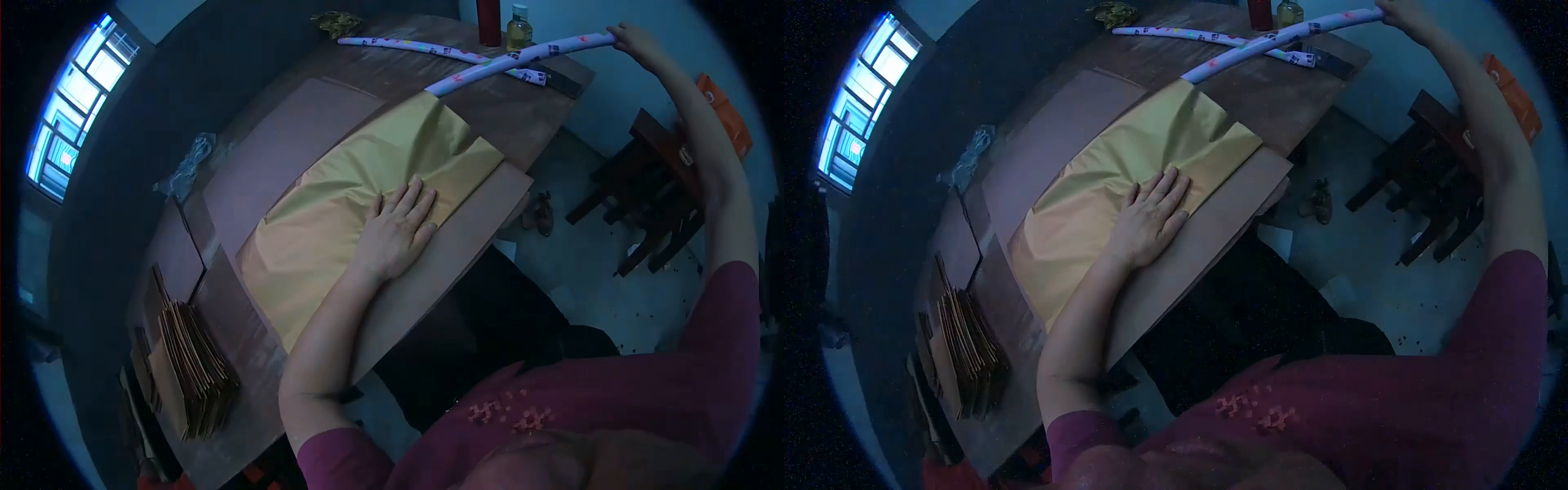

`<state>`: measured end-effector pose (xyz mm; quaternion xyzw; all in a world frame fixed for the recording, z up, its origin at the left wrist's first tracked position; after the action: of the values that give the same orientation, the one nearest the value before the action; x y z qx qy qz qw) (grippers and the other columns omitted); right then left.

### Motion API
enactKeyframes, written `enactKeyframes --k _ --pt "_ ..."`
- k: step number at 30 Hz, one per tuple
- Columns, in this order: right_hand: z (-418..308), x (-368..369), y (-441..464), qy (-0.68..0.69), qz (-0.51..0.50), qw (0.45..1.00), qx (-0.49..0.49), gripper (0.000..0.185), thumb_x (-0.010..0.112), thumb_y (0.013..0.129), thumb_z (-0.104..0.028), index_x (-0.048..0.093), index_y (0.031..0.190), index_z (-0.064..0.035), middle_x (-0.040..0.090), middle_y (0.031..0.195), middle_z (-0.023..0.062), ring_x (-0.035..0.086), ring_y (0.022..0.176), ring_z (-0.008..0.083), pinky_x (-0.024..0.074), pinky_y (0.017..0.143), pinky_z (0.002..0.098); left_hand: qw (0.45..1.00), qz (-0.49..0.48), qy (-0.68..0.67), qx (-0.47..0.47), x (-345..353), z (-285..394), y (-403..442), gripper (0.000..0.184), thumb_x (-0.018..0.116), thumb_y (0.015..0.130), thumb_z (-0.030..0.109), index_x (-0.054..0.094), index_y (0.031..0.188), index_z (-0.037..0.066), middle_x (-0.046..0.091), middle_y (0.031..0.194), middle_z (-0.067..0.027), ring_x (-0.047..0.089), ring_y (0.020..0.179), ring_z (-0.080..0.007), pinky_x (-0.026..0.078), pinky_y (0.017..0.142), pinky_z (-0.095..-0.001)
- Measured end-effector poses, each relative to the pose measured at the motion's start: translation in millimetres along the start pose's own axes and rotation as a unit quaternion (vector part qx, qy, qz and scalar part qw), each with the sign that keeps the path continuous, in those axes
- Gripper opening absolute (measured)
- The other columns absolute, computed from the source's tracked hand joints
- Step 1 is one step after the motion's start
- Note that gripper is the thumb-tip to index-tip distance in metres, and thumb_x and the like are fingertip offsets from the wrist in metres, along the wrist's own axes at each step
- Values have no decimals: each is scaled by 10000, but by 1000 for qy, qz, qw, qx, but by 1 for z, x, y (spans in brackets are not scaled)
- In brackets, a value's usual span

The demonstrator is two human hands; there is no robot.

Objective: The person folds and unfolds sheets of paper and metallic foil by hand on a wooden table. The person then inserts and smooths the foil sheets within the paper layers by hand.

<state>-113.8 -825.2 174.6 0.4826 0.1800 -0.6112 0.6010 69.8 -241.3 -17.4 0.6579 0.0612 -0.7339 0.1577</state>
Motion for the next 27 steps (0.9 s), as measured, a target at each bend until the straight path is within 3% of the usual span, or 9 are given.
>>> enactKeyframes --k 4,7,10,13,15,17,20,22,27 --pt "44 -18 -58 -40 -33 995 90 401 602 947 -222 539 1328 -114 575 1067 127 591 978 328 478 829 433 1000 5 4 -1 -1 2 0 591 353 1024 460 357 1527 150 291 1603 -127 254 1485 -313 187 1196 -534" --pt "60 -24 -95 -98 30 993 61 299 604 954 -274 563 1201 -109 583 1064 148 606 982 349 489 808 483 1000 0 2 1 -1 0 -1 584 347 1033 454 342 1534 156 280 1607 -127 244 1487 -324 177 1200 -534" --pt "57 -36 -130 -127 -59 986 89 285 588 967 -283 556 1180 -98 575 1069 142 599 981 347 487 816 479 1000 -7 2 1 0 -1 0 579 338 1041 450 324 1543 162 264 1613 -127 231 1490 -334 163 1204 -532" --pt "55 -35 -167 -154 -37 986 52 289 590 967 -286 555 1168 -82 573 1061 144 588 972 353 475 814 474 1000 -7 3 0 0 0 -1 582 332 1042 452 320 1546 161 264 1613 -128 228 1492 -334 163 1204 -527" --pt "45 -29 -180 -14 -39 993 114 286 578 976 -301 566 1138 -66 579 1026 150 578 959 357 462 805 467 1000 -7 -2 -5 0 0 -1 584 330 1042 452 318 1546 158 264 1613 -129 228 1492 -334 162 1205 -524" --pt "16 -13 -188 52 -26 993 106 294 574 979 -318 572 1107 -53 583 1015 156 576 950 359 456 799 471 1000 -6 2 0 0 0 0 584 327 1043 447 316 1547 153 266 1612 -130 226 1492 -335 158 1207 -519" --pt "-83 -31 -174 197 -53 971 122 341 566 984 -372 602 1047 -39 591 1016 171 577 940 360 453 800 476 1000 -7 10 1 -1 0 -1 581 325 1044 439 313 1549 152 260 1615 -130 223 1493 -337 143 1210 -517" --pt "-116 3 -151 215 -129 956 152 364 571 977 -395 631 1053 -44 601 1001 185 582 940 364 461 822 465 1000 -7 16 3 -1 1 -1 583 322 1043 441 313 1548 149 265 1613 -124 227 1494 -320 145 1210 -523" --pt "-200 55 -79 306 -154 926 162 447 581 957 -463 649 1117 -51 605 1088 208 592 1044 390 485 858 465 1000 -14 23 1 -1 0 0 588 324 1042 443 299 1553 152 266 1613 -121 233 1494 -310 143 1210 -534"
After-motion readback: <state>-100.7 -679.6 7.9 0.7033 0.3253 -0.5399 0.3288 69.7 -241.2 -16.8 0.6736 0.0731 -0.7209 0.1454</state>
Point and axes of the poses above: each hand's wrist, its own y-axis towards the middle knuckle, its own x-axis out of the palm, z = x × y, the point moved 1 cm from there along y, towards the middle knuckle
